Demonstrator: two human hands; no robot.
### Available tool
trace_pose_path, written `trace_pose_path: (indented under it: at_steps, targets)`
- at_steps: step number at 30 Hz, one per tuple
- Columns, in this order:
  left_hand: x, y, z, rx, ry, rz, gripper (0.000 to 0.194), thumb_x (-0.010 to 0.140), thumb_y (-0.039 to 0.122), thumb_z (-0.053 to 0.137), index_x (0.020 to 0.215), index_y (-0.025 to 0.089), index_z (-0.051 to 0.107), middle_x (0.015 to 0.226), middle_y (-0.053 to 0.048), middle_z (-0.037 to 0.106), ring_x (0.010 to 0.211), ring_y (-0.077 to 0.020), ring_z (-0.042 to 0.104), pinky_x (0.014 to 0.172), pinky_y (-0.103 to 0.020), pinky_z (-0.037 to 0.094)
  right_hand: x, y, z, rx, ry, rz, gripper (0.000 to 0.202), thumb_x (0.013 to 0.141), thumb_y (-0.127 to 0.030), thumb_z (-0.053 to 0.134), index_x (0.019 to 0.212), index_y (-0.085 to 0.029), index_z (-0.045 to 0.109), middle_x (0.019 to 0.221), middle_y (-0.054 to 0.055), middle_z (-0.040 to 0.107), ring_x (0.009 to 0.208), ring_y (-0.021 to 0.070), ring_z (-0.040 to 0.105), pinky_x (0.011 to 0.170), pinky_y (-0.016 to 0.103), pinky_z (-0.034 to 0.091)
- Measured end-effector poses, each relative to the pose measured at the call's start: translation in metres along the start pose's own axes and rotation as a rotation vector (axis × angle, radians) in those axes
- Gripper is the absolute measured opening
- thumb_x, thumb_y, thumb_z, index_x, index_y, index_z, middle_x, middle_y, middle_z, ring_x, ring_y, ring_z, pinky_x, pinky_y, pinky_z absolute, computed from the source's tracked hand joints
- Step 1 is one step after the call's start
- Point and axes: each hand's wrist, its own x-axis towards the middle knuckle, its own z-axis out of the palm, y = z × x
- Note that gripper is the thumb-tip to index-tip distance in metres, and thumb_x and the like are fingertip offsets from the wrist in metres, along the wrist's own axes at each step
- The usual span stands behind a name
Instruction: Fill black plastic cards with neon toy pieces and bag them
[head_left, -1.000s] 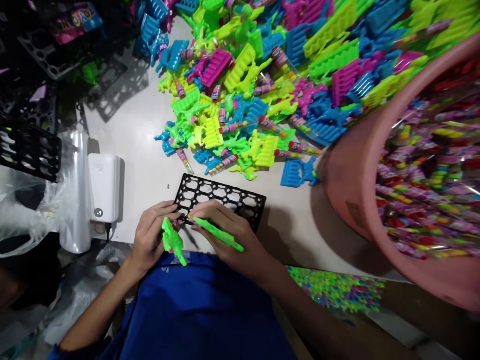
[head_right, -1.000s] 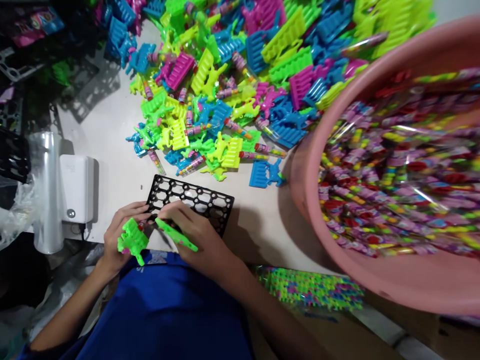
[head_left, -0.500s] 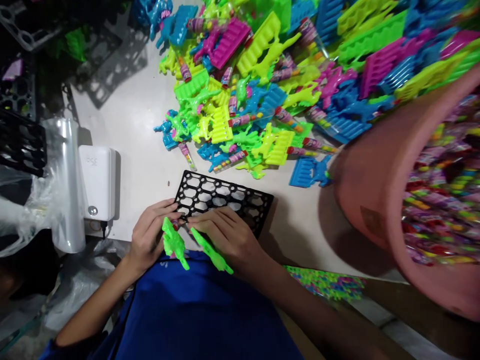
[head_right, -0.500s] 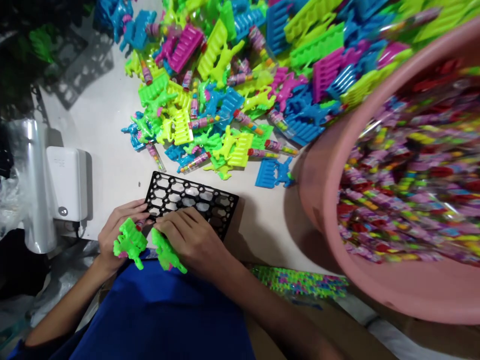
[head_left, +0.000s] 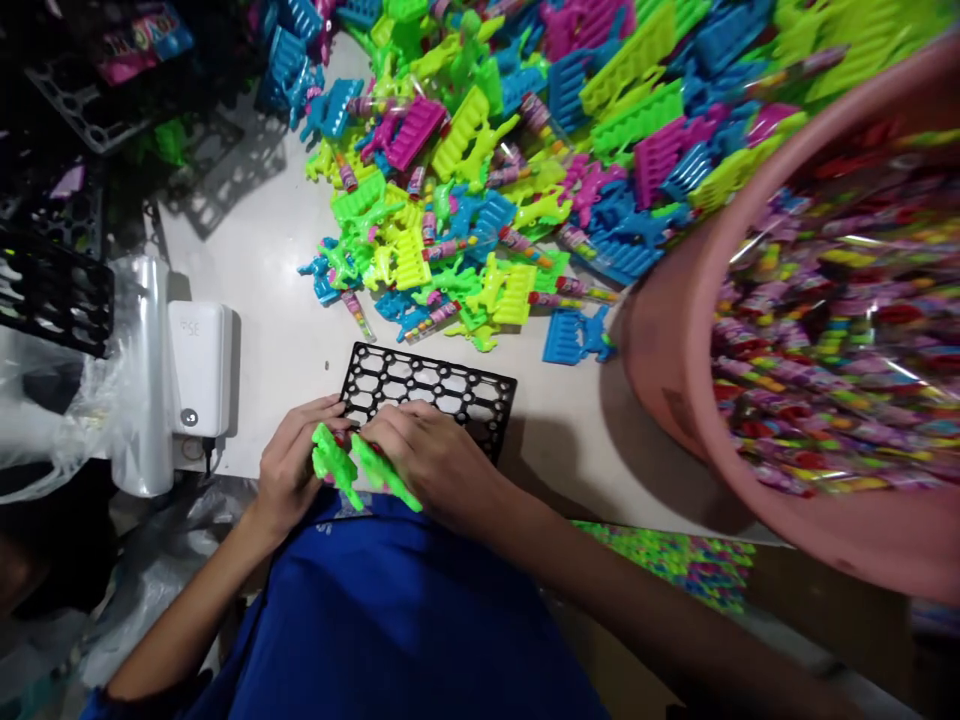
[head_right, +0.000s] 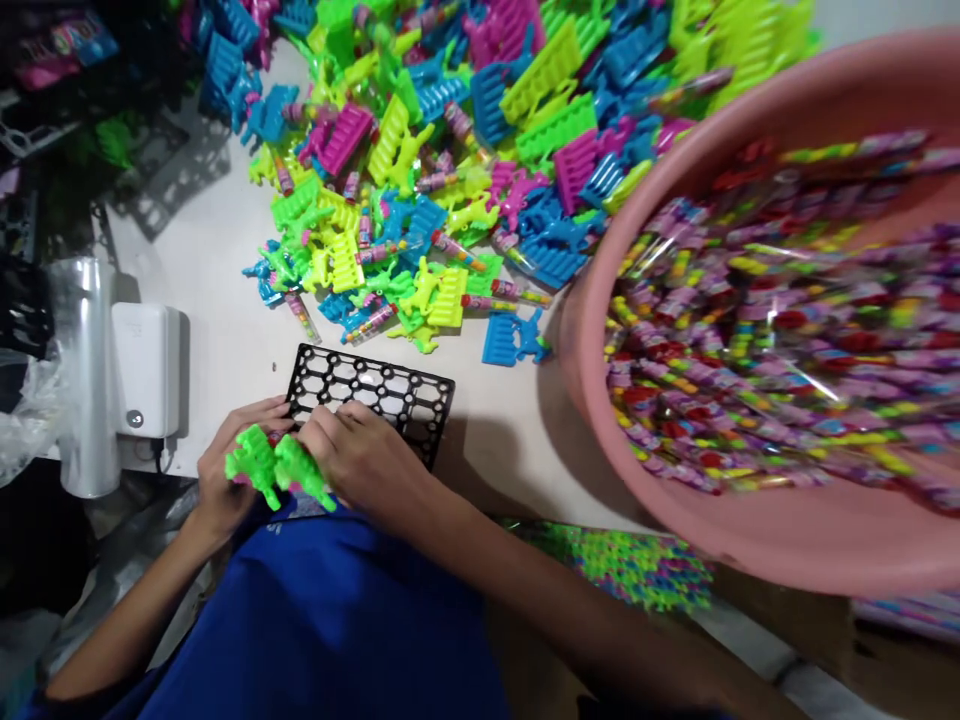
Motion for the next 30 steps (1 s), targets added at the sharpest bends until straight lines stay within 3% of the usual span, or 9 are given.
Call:
trace_pose_path:
  at_steps: [3, 8, 18, 30]
  targets:
    - [0.000, -0.002, -0.003, -0.006, -0.016, 0.022, 0.034, 0.114, 0.035, 0.052, 0.141, 0.021, 0.068, 0.136, -0.015, 0.075, 0.137, -0.0266, 0.069, 0.113, -0.045, 0.063, -0.002, 0.004, 0.004, 0.032, -0.018, -0.007, 0.024, 0.107, -0.008, 0.044, 0.111, -0.011, 0.067, 0.096, 0.012, 0.072, 0.089, 0.0260, 0.063, 0.088, 0.039, 0.052]
    - [0.001, -0.001, -0.012, 0.003, -0.110, 0.033, 0.041, 0.115, 0.037, 0.046, 0.145, 0.020, 0.067, 0.141, -0.018, 0.073, 0.142, -0.0277, 0.067, 0.118, -0.047, 0.060, -0.004, 0.002, 0.010, -0.029, 0.084, -0.053, 0.033, 0.111, -0.008, 0.033, 0.116, -0.012, 0.066, 0.101, 0.012, 0.074, 0.096, 0.0260, 0.066, 0.097, 0.039, 0.052]
    - [-0.007, -0.008, -0.002, 0.013, 0.005, 0.102, 0.045, 0.112, 0.025, 0.054, 0.156, 0.020, 0.059, 0.144, -0.019, 0.072, 0.143, -0.0263, 0.067, 0.117, -0.044, 0.062, 0.002, -0.003, 0.005, -0.007, 0.024, -0.022, 0.035, 0.114, -0.010, 0.033, 0.110, -0.013, 0.067, 0.096, 0.008, 0.072, 0.088, 0.0229, 0.063, 0.093, 0.037, 0.052]
    - [-0.002, -0.014, -0.008, 0.027, -0.061, 0.164, 0.048, 0.114, 0.027, 0.049, 0.160, 0.017, 0.055, 0.143, -0.022, 0.071, 0.147, -0.0265, 0.062, 0.119, -0.045, 0.060, -0.001, -0.001, 0.013, -0.049, 0.016, -0.038, 0.027, 0.113, -0.010, 0.042, 0.119, -0.013, 0.068, 0.102, 0.009, 0.074, 0.089, 0.0231, 0.065, 0.098, 0.039, 0.052]
